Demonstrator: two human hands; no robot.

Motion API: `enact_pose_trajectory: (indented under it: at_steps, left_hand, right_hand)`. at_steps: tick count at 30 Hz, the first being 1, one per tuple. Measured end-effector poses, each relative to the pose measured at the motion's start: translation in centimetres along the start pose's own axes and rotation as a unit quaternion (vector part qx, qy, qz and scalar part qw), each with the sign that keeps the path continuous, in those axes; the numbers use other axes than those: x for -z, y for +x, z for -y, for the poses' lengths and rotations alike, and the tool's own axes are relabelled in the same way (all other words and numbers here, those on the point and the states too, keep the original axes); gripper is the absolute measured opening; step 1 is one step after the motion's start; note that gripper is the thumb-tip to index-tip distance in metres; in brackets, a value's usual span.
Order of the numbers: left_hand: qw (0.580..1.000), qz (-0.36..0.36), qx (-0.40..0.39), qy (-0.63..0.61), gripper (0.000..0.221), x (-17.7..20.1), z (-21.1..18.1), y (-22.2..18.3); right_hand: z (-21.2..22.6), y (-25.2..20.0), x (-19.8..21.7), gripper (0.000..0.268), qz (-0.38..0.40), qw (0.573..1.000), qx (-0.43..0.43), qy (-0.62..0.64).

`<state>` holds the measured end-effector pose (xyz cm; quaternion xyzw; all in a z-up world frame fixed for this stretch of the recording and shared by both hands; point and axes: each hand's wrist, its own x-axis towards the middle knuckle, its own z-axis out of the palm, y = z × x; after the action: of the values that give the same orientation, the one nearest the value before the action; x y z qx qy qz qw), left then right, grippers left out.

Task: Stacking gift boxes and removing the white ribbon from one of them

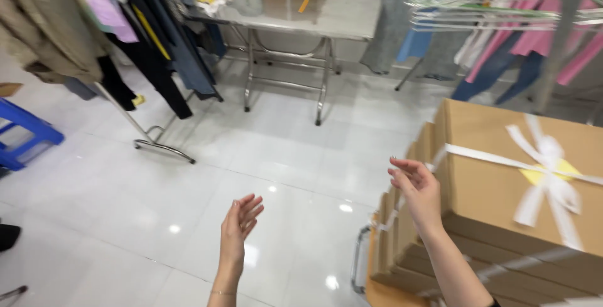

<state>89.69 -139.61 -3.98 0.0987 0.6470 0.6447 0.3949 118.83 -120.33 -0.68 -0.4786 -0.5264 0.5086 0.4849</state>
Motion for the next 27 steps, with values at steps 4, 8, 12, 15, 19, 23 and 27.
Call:
enact_pose_trajectory:
  at_steps: [4, 8, 12, 15, 19, 23, 27]
  left_hand:
    - [0.999, -0.031, 0.031, 0.01, 0.059, 4.3, -4.1, 0.6]
    - [0.998, -0.049, 0.044, -0.003, 0.054, 7.7, -5.2, 4.1]
    - [0.992, -0.111, -0.016, -0.051, 0.036, 8.7, -6.0, 7.5]
    - [0.992, -0.106, -0.04, -0.057, 0.029, 10.5, -6.4, 12.1]
    - [0.985, -0.134, -0.082, -0.073, 0.027, 12.7, -8.8, 20.2]
    - [0.977, -0.183, -0.063, -0.084, 0.03, 13.3, -15.3, 27.3]
    - [0.975, -0.198, -0.06, -0.084, 0.027, 13.6, -18.0, 35.1]
  right_hand:
    - [-0.5, 0.0, -6.0, 0.02, 0.003, 0.999, -0.033, 0.01]
    - [-1.0, 1.1, -10.3, 0.019, 0.012, 0.998, -0.059, -0.016]
    - [-2.4, 4.3, -14.2, 0.014, 0.016, 0.997, -0.067, -0.02]
    - [-3.1, 7.7, -17.9, 0.014, 0.005, 0.996, -0.093, -0.011]
    - [-5.0, 14.1, -23.9, 0.014, -0.001, 0.994, -0.109, 0.011]
    - [-3.5, 22.0, -31.5, 0.015, 0.019, 0.994, -0.08, 0.066]
    - [-0.8, 28.3, -38.3, 0.019, 0.048, 0.993, -0.101, 0.027]
